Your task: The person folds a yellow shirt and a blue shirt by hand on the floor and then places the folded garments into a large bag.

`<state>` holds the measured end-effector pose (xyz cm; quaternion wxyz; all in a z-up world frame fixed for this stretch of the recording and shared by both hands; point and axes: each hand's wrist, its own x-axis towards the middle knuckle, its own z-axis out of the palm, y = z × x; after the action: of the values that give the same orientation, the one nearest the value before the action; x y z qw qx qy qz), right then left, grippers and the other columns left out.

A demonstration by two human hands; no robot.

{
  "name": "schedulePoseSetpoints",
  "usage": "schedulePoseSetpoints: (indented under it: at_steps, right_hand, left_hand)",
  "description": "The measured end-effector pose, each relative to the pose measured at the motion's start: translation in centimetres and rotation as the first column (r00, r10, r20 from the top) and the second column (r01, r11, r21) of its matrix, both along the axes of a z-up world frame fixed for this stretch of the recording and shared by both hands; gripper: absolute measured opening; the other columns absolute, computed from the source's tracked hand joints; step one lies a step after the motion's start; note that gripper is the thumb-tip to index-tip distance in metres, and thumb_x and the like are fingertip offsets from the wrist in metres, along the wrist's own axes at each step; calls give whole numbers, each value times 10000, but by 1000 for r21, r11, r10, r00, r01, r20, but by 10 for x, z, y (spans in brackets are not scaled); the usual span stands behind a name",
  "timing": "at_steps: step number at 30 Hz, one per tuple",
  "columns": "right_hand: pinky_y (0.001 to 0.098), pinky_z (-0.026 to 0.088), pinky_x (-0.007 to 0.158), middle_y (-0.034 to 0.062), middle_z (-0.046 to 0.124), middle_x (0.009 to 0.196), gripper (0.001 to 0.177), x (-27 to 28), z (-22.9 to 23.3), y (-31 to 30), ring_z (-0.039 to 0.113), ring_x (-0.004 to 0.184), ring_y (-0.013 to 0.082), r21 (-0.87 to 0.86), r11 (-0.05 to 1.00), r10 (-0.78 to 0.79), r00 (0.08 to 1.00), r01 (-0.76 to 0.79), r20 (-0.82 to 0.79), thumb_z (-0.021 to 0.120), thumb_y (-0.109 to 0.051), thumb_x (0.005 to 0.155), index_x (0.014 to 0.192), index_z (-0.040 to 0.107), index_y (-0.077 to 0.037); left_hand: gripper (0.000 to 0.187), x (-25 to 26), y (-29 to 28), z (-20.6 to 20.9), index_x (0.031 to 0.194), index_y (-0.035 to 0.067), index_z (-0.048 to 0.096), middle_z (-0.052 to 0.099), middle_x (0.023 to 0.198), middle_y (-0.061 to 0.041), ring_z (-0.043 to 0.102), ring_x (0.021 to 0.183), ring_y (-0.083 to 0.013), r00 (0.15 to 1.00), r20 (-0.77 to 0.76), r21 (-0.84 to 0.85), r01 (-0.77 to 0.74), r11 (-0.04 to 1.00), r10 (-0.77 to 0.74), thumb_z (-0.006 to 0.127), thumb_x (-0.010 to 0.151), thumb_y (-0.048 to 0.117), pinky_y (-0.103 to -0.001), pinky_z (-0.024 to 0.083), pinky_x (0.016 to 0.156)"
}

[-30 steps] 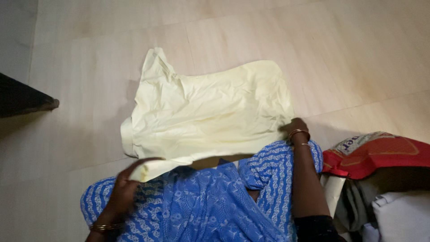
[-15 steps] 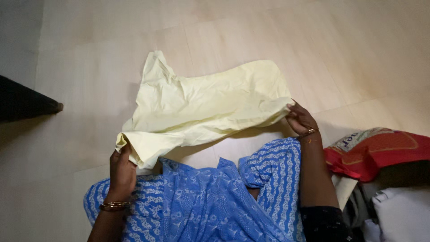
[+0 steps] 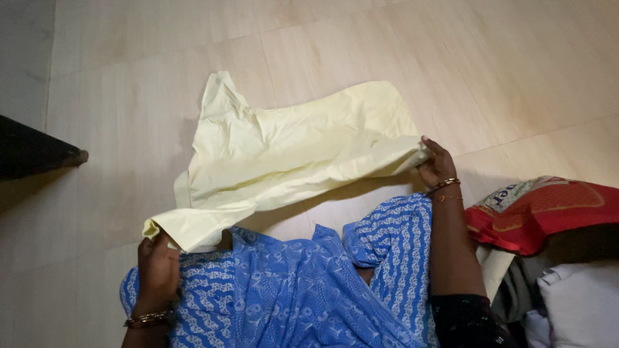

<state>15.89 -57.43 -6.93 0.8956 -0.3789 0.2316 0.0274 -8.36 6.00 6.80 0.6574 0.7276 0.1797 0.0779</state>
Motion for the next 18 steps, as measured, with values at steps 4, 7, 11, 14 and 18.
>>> schedulePoseSetpoints:
  at_steps: [4,7,11,14,18]
  right_hand:
    - [316,544,849,29,720,1133,300,1,-5,-15,655,978,125,-301,952,34,996,-59,-87,728,-149,888,1175,700,-69]
    - [304,517,732,41,727,964,243,-13,0,-29,624,805,136,-786,617,60,998,-52,-19,771,-139,926,1125,755,0]
    - [238,540,809,50,766,978,206,-72,35,-46,685,887,114,-911,408,47,995,57,83,802,-115,924,1106,751,-31]
    - [365,548,830,89,783,990,201,-98,55,-38,710,910,213,-992,51,58,992,-112,-109,748,-148,924,1121,772,-115]
    - [549,466,973,54,776,1129,334,-102,67,-25,680,1106,332,-696,-464,-156,824,-548,-544,760,-264,802,1133,796,-286]
  left_hand:
    - [268,-14,-16,19,1229,-25,651,695,1170,-156,662,1071,-221,994,-105,-30,-35,999,32,492,1031,61,-362,532,935]
    - [346,-26,-16,37,1188,16,724,753,1137,-143,680,1024,-226,968,-223,80,132,988,-112,472,951,15,-364,555,904]
    - [194,-44,-3,41,1047,-4,691,745,1164,-166,707,1120,-258,919,80,-247,393,886,-385,541,923,10,-398,582,979]
    - [166,-43,-4,56,1049,-21,737,781,1153,-203,721,1145,-316,691,-152,-326,640,695,-707,708,886,-27,-432,531,1055]
    - [598,-29,-26,98,1424,255,636,725,1257,-137,638,1166,-350,100,-749,-286,843,456,-655,733,862,73,-480,510,1047]
